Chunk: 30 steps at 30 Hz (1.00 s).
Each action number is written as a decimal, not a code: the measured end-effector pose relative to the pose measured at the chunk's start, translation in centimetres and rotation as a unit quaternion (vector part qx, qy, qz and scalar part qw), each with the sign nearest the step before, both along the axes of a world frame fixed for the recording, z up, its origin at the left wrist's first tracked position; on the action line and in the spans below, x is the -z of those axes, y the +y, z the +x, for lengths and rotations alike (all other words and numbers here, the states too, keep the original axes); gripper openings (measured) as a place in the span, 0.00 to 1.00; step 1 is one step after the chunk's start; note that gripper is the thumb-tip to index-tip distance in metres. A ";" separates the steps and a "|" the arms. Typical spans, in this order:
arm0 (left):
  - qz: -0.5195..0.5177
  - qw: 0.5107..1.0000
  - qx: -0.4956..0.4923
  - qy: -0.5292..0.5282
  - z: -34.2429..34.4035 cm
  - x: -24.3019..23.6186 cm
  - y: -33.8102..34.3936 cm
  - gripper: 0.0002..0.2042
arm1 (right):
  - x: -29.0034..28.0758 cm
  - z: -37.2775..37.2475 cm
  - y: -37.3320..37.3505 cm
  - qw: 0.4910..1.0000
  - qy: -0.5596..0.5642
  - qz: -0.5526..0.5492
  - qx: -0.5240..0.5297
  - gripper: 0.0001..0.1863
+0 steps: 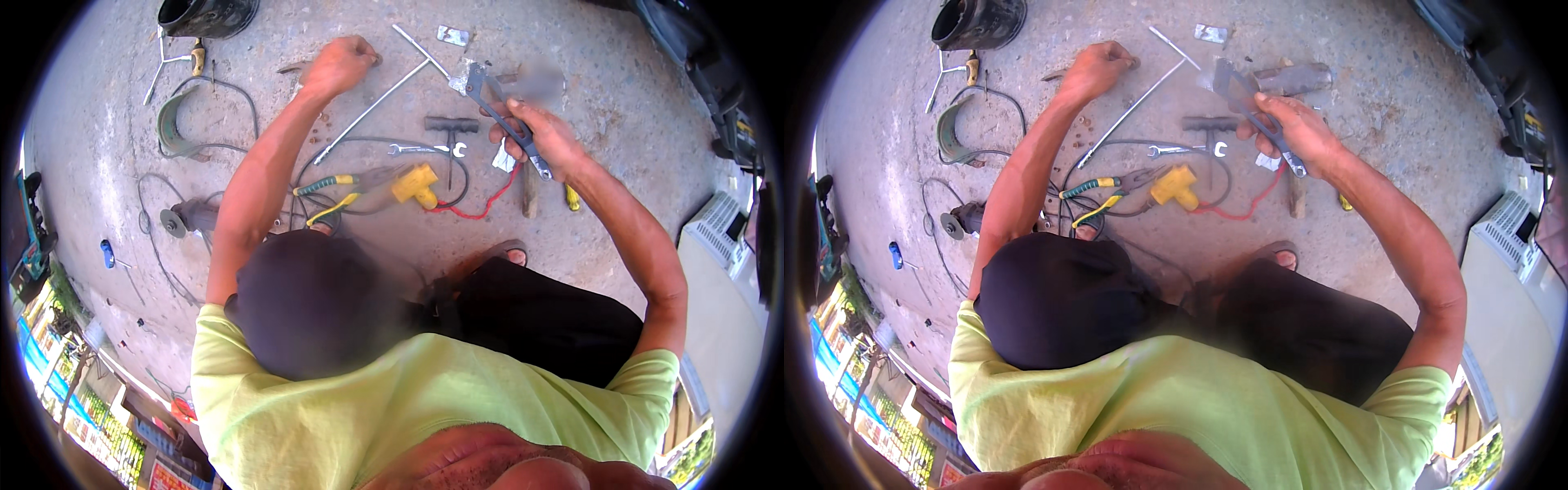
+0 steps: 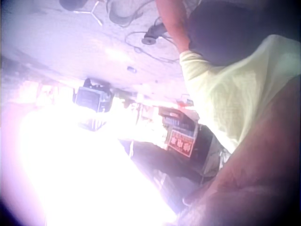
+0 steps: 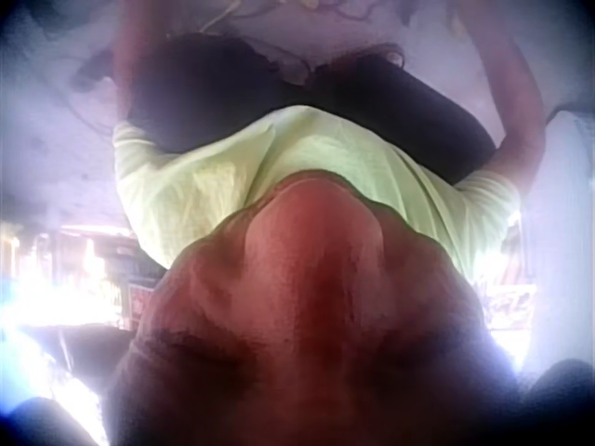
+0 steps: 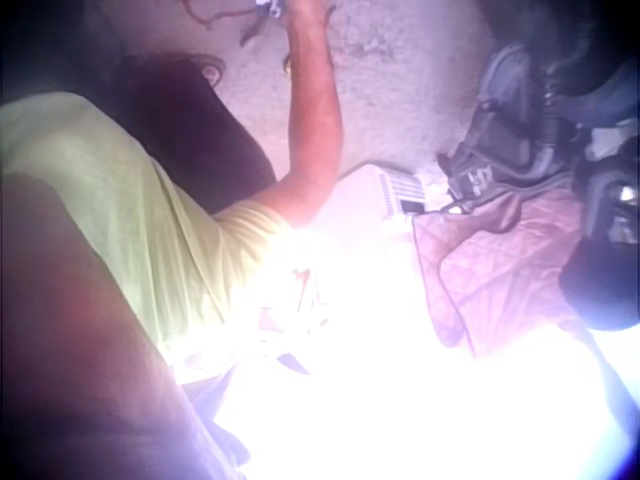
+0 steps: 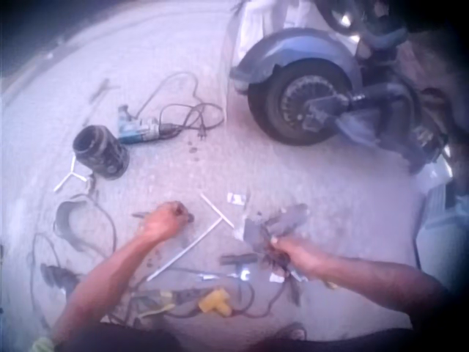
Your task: The person hammers a small metal plate, uses pliers to hold and manipulate a metal component, and handles bolts and nuts while working on a concrete ground.
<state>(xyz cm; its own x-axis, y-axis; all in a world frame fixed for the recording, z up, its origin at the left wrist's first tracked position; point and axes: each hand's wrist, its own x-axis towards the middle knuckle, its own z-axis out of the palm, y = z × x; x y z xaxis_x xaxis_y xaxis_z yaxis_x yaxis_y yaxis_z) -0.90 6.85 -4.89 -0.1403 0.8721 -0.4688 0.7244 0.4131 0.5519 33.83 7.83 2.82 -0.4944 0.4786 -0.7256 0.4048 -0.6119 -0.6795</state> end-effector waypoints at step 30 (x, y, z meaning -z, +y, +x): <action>0.253 0.955 0.148 0.049 -4.9 3.1 -4.7 0.28 | 11.9 -15.2 2.0 0.949 -0.047 0.225 -0.216 0.24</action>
